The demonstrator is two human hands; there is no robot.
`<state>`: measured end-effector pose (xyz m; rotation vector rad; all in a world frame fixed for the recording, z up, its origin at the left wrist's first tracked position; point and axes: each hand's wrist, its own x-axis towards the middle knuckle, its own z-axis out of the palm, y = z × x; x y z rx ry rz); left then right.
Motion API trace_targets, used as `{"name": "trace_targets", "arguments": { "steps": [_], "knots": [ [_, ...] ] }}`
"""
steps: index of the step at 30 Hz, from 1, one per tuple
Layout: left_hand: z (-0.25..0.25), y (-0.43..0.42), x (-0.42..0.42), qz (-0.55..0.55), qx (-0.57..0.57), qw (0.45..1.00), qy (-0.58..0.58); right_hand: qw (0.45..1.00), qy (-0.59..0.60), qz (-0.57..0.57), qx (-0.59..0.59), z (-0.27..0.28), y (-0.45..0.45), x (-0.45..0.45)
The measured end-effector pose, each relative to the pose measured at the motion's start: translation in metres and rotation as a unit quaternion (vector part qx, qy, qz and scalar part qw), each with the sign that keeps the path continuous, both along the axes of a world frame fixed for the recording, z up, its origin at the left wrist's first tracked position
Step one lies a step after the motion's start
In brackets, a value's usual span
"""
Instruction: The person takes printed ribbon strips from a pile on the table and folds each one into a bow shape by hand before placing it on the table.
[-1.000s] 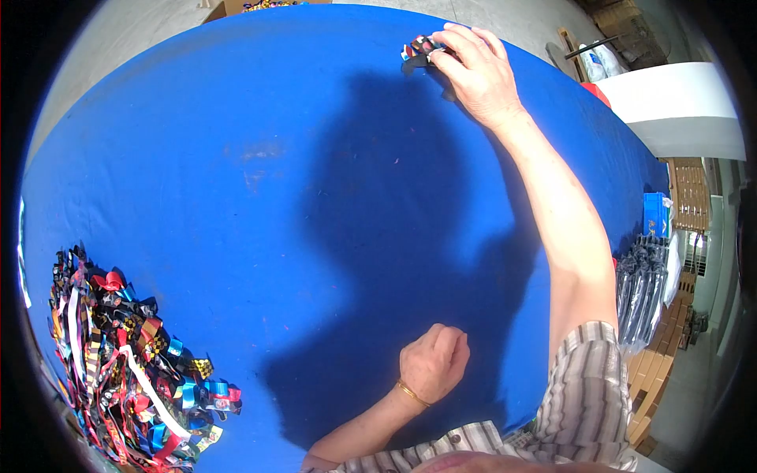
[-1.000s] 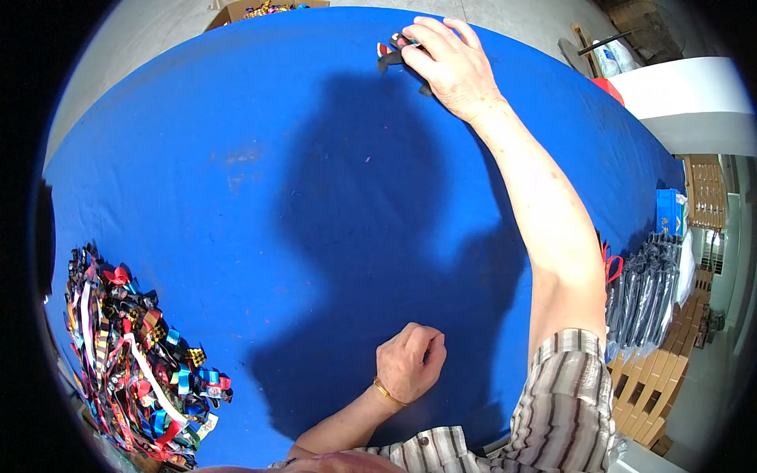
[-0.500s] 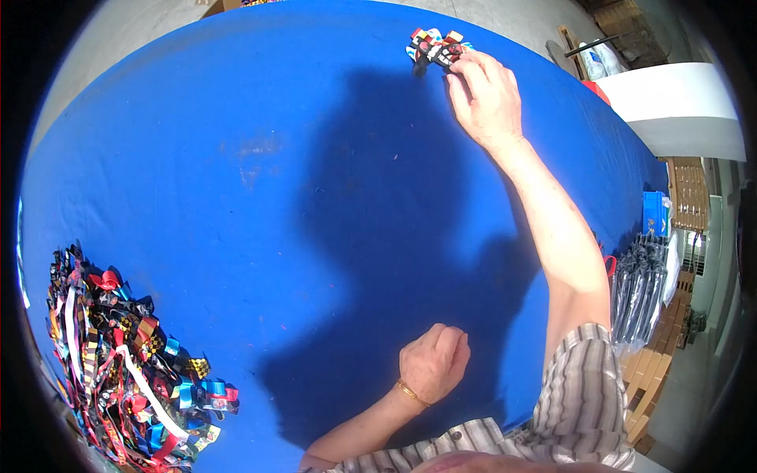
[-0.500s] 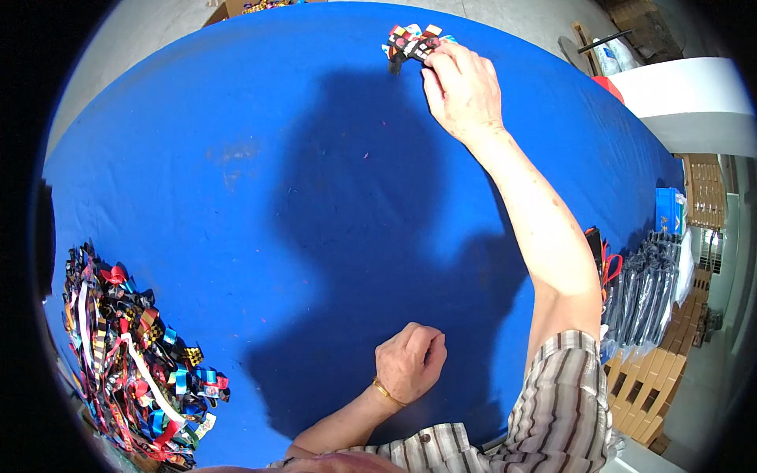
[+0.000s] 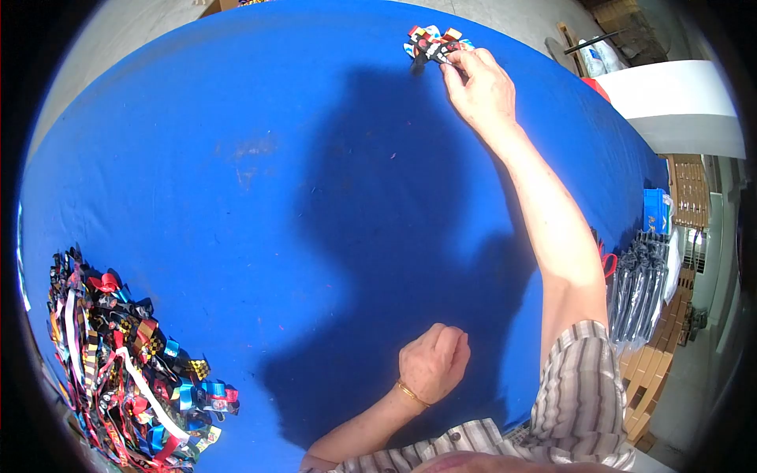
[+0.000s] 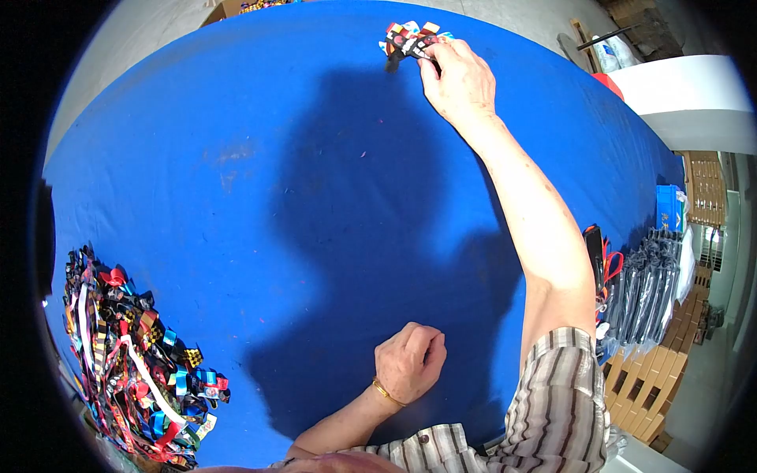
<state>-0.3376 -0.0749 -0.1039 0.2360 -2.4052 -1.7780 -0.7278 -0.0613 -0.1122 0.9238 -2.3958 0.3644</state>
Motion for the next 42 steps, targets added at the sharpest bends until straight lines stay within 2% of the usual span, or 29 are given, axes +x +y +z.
{"name": "trace_targets", "arguments": {
  "steps": [3, 6, 12, 15, 22, 31, 34, 37, 40, 42],
  "knots": [
    [0.001, 0.000, 0.002, -0.006, 0.005, 1.000, -0.008, 0.995, -0.088, -0.032, -0.025, 0.000, 0.002, 0.003],
    [0.000, 0.001, 0.001, -0.005, 0.001, 1.000, -0.008, 0.999, -0.035, 0.002, 0.022, -0.001, 0.004, 0.002],
    [0.001, 0.000, 0.001, -0.010, 0.003, 1.000, -0.009, 0.986, 0.134, 0.095, 0.035, 0.008, 0.006, -0.001],
    [-0.001, 0.001, 0.002, -0.006, 0.002, 1.000, -0.003, 0.984, 0.143, 0.084, 0.059, 0.008, 0.003, -0.009],
    [0.001, 0.000, 0.002, -0.013, 0.007, 1.000, -0.015, 0.985, 0.082, 0.039, 0.143, 0.001, -0.001, -0.005],
    [0.000, 0.002, 0.005, -0.013, 0.004, 1.000, -0.004, 0.996, 0.010, 0.004, 0.088, 0.002, 0.004, 0.009],
    [0.000, 0.001, 0.005, -0.015, 0.002, 1.000, -0.002, 0.993, -0.050, -0.092, 0.056, 0.008, 0.001, 0.016],
    [0.001, 0.001, 0.005, -0.018, 0.004, 1.000, -0.004, 0.981, -0.111, -0.144, 0.070, 0.017, -0.002, 0.022],
    [0.000, 0.001, 0.005, -0.016, 0.007, 1.000, -0.005, 0.982, -0.128, -0.122, 0.062, 0.015, 0.002, 0.016],
    [0.000, 0.001, 0.006, -0.016, 0.008, 1.000, -0.006, 0.981, -0.105, -0.126, 0.104, 0.013, 0.002, 0.014]
  ]
}}
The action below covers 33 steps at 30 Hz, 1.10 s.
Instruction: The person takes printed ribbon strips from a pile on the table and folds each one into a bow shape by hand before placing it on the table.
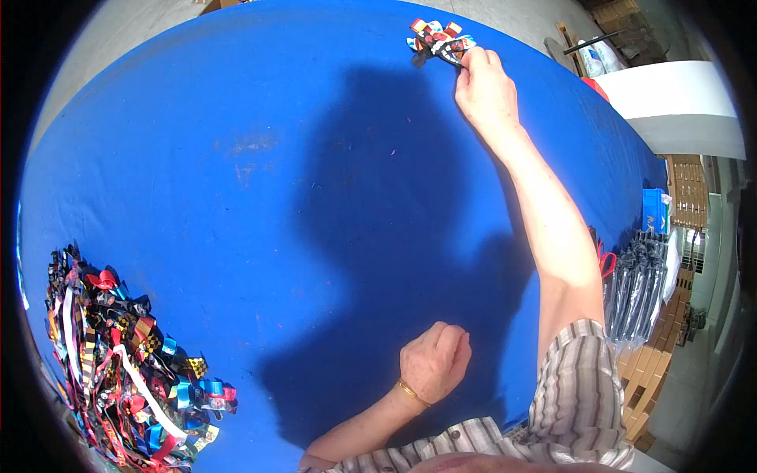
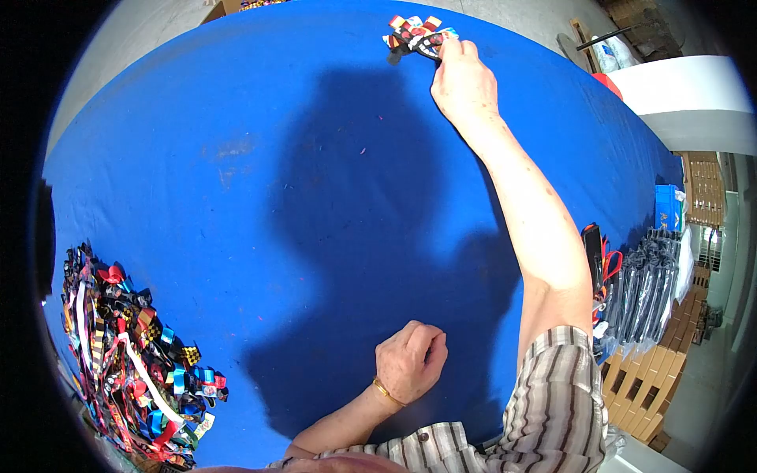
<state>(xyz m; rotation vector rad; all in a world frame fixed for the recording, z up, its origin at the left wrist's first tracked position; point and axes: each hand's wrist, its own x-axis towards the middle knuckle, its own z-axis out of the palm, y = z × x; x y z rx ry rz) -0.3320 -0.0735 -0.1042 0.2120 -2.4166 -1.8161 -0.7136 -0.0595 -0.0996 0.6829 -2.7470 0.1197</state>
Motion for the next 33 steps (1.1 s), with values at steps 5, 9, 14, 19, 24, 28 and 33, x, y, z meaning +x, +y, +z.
{"name": "trace_targets", "arguments": {
  "steps": [5, 9, 14, 19, 24, 28, 33],
  "knots": [
    [0.000, -0.001, 0.001, -0.001, 0.001, 1.000, 0.002, 0.986, 0.055, 0.058, 0.149, 0.006, 0.003, 0.009],
    [-0.001, -0.001, 0.002, 0.000, 0.001, 1.000, 0.005, 0.977, 0.065, 0.095, 0.182, 0.008, 0.009, 0.013],
    [-0.001, 0.000, 0.002, 0.005, 0.003, 1.000, 0.005, 0.974, 0.030, 0.094, 0.205, 0.010, 0.012, 0.012],
    [-0.003, 0.000, 0.003, 0.002, 0.005, 1.000, 0.003, 0.991, 0.039, 0.105, 0.070, 0.030, 0.006, 0.007],
    [-0.002, -0.001, 0.004, -0.005, 0.009, 1.000, 0.000, 0.989, 0.022, 0.146, -0.015, 0.028, -0.003, -0.025],
    [-0.001, -0.002, 0.003, -0.005, 0.013, 1.000, -0.010, 0.989, 0.002, 0.144, 0.037, 0.018, -0.005, -0.034],
    [-0.003, -0.003, 0.004, -0.009, 0.016, 1.000, -0.011, 0.992, -0.012, 0.123, 0.015, 0.019, -0.006, -0.026]
  ]
}}
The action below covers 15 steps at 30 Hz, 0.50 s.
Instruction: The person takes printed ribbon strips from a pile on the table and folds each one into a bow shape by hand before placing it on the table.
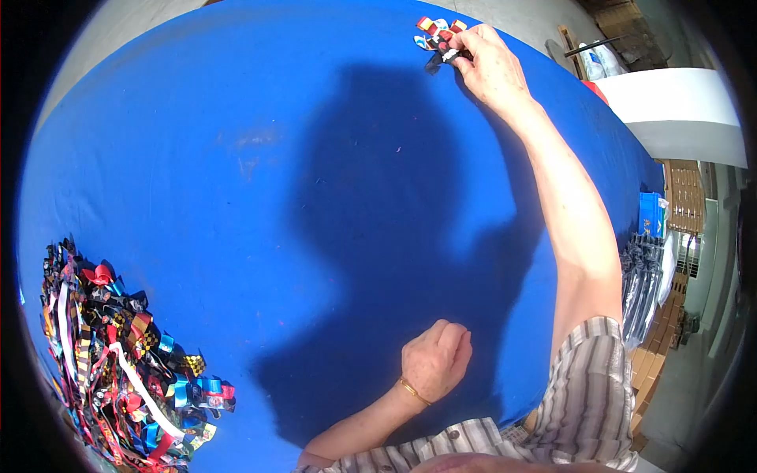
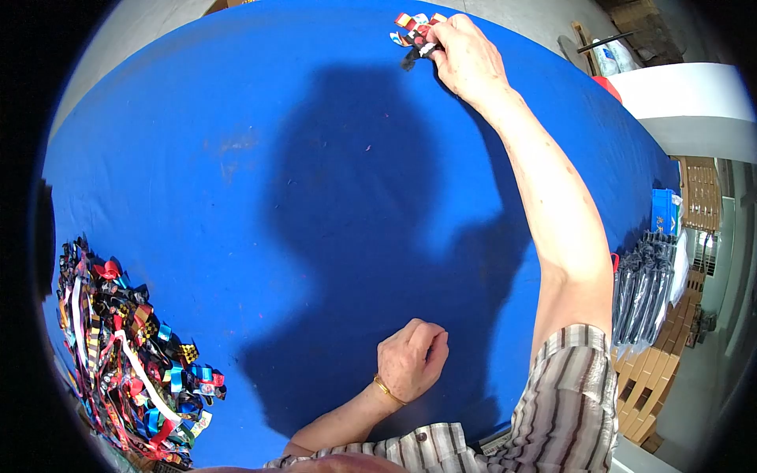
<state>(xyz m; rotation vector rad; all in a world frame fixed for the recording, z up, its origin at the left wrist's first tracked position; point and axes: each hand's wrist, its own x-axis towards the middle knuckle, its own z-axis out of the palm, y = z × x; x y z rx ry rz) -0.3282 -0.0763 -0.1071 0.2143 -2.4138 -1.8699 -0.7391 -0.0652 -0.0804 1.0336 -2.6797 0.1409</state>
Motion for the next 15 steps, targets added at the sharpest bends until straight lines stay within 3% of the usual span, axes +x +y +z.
{"name": "trace_targets", "arguments": {
  "steps": [7, 15],
  "knots": [
    [-0.002, 0.002, 0.002, -0.010, 0.008, 1.000, -0.005, 0.993, 0.015, -0.011, -0.115, -0.001, 0.002, -0.005],
    [-0.002, 0.001, 0.001, -0.010, 0.009, 1.000, -0.013, 0.996, -0.012, -0.046, -0.070, -0.015, -0.011, -0.011]
  ]
}}
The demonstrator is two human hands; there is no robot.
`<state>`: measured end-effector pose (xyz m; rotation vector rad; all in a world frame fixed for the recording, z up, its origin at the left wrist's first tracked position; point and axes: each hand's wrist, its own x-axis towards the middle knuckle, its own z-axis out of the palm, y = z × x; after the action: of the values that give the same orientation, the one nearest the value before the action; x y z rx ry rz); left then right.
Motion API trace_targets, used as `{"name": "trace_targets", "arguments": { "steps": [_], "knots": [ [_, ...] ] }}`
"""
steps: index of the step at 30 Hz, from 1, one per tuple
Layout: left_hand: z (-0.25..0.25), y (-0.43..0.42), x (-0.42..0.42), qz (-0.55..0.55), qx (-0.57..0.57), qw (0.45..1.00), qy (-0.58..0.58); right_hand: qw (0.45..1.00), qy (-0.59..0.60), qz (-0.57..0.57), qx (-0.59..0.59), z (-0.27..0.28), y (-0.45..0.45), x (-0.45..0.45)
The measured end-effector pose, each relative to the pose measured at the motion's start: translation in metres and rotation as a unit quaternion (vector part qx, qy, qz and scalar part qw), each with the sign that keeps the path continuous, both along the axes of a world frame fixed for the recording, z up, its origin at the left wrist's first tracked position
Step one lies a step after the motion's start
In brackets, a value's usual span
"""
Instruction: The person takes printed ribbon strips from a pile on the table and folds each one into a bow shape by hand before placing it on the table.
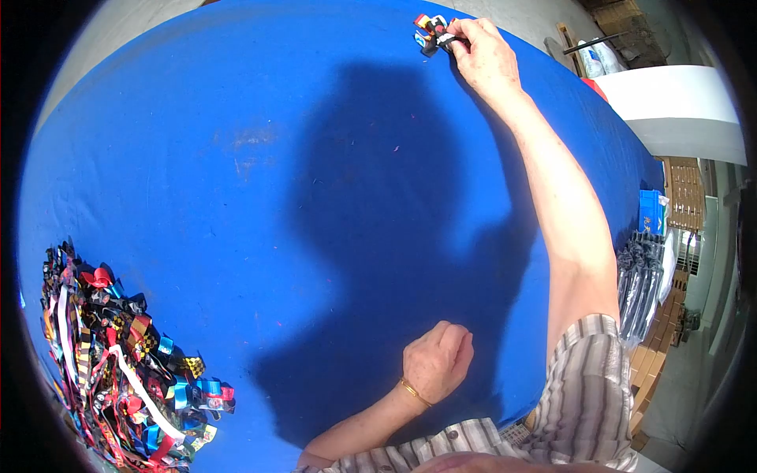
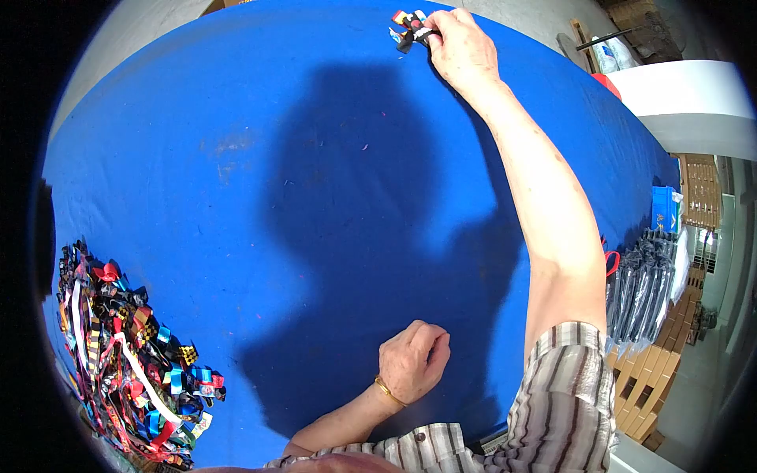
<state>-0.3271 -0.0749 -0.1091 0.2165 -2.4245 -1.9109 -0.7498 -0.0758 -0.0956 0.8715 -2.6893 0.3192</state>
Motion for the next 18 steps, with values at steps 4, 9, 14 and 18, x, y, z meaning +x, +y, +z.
{"name": "trace_targets", "arguments": {
  "steps": [4, 9, 14, 18],
  "knots": [
    [0.000, -0.001, -0.001, 0.001, 0.003, 1.000, 0.004, 0.999, 0.008, -0.036, 0.037, -0.003, -0.008, 0.006],
    [0.000, 0.001, -0.003, 0.006, 0.005, 1.000, 0.002, 0.998, 0.063, 0.008, -0.006, -0.012, -0.005, 0.005],
    [0.001, 0.000, -0.002, -0.002, 0.003, 1.000, -0.002, 0.998, 0.043, -0.015, -0.032, -0.004, -0.003, 0.016],
    [-0.001, 0.000, 0.000, 0.005, 0.005, 1.000, 0.014, 0.994, 0.086, 0.029, -0.057, -0.001, 0.011, 0.040]
  ]
}}
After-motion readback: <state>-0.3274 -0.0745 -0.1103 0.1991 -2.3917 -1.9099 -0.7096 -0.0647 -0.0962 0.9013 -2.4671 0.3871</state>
